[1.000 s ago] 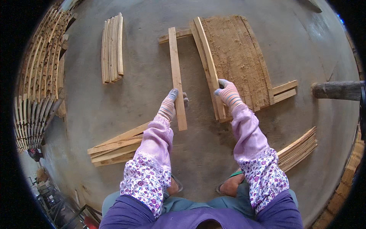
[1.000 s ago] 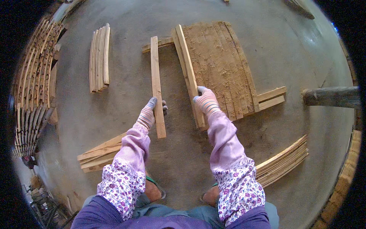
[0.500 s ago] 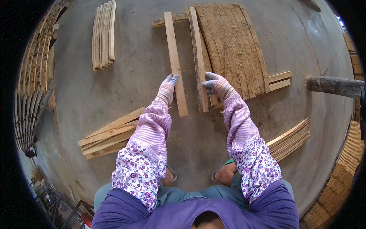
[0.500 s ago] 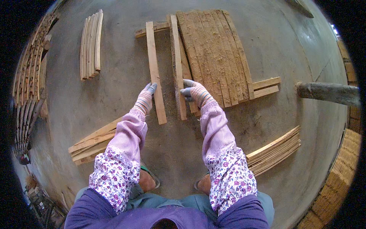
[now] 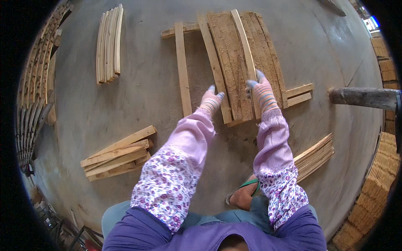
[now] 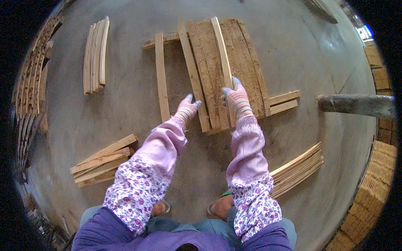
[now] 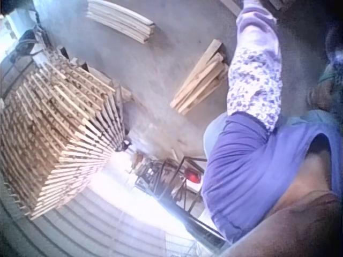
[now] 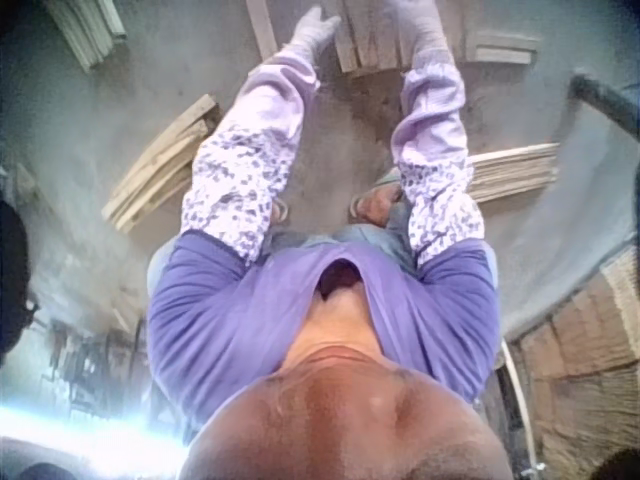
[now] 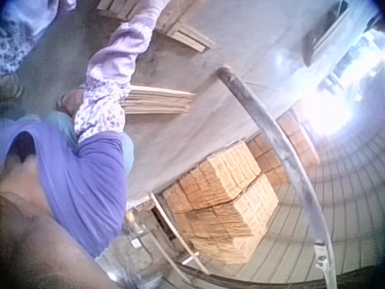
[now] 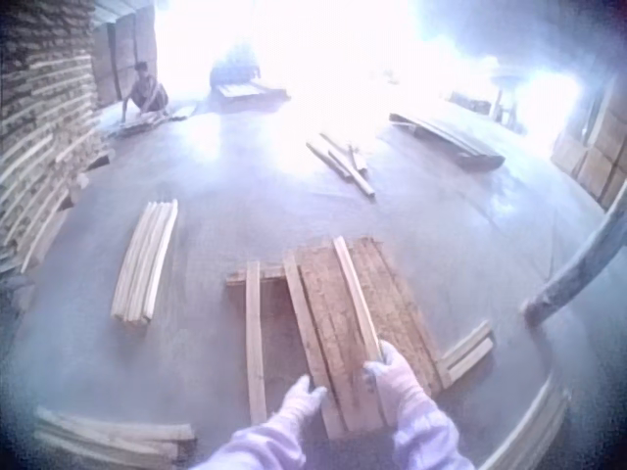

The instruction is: The person sits on the floor and repeatedly picks up thin wooden planks, aligns them, and stacks them into a neat pile. The person then carries the stack to a larger pile of planks and places it on top.

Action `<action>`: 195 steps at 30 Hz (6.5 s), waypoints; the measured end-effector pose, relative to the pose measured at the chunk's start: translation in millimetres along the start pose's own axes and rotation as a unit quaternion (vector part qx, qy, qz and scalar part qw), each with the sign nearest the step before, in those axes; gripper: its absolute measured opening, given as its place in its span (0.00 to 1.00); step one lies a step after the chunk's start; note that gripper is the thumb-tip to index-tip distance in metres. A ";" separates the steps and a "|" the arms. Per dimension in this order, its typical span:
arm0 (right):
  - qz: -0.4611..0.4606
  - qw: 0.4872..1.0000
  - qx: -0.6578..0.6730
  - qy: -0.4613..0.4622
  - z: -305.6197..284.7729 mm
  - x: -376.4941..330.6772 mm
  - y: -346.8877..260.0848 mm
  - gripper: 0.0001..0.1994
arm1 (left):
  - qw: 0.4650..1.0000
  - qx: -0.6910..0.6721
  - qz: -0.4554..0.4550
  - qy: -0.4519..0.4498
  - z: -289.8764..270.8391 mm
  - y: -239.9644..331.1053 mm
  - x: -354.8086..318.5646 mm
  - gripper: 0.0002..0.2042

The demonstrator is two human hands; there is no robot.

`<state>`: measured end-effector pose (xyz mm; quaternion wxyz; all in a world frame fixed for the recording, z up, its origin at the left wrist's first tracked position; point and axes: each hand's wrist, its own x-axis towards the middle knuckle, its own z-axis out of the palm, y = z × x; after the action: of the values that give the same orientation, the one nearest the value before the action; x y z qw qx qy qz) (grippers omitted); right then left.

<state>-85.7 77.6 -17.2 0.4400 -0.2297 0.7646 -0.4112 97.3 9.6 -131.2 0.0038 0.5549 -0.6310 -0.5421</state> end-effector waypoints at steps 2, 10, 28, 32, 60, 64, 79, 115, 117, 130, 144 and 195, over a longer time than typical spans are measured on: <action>0.000 0.998 0.058 -0.021 -11.6 -1.6 4.3 0.29 | 0.995 -0.093 -0.015 -0.025 11.6 4.9 1.8 0.29; 0.036 0.974 0.213 -0.068 -29.8 -14.2 8.5 0.30 | 0.756 -0.637 -0.092 -0.120 -50.1 -11.4 -43.9 0.29; -0.039 0.992 0.114 0.037 42.1 -17.0 2.7 0.32 | 0.914 -0.405 0.017 0.001 -67.2 -51.9 -11.4 0.21; -0.050 0.994 0.095 0.018 46.6 -23.6 1.4 0.29 | 0.908 -0.418 0.024 0.001 -64.9 -40.7 -16.5 0.20; -0.107 0.989 0.045 0.088 -43.9 -17.7 17.0 0.41 | 0.763 -0.612 -0.013 -0.205 -6.0 34.3 -41.3 0.26; -0.120 0.991 0.053 0.026 -10.5 -24.3 -11.1 0.40 | 0.742 -0.639 -0.026 -0.200 -51.0 -5.0 -37.6 0.24; -0.095 0.980 0.157 -0.074 36.1 -22.9 19.6 0.34 | 0.809 -0.521 0.116 -0.247 -59.5 24.9 -72.7 0.37; -0.030 0.976 0.176 -0.121 36.6 -36.9 5.1 0.45 | 0.771 -0.614 -0.050 -0.161 -110.7 -26.3 -57.3 0.21; -0.049 0.980 0.157 -0.112 35.6 -34.3 4.9 0.45 | 0.784 -0.601 -0.046 -0.151 -112.5 -21.2 -52.8 0.21; -0.091 0.995 0.038 -0.031 82.5 -34.2 25.6 0.36 | 0.957 -0.270 0.022 -0.105 -76.2 -0.2 -63.5 0.35; -0.032 0.997 0.053 -0.039 96.0 -43.2 8.1 0.48 | 0.923 -0.352 0.089 -0.126 -75.0 -3.0 -67.1 0.37; 0.306 0.752 -0.282 0.511 -376.3 -304.3 314.6 0.43 | 0.952 0.219 -0.007 0.213 -68.1 -17.3 -15.1 0.39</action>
<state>-252.2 630.2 -28.0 0.0014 0.1471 0.9862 -0.0759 156.5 -22.5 -106.1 0.0126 0.6490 -0.7149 -0.2599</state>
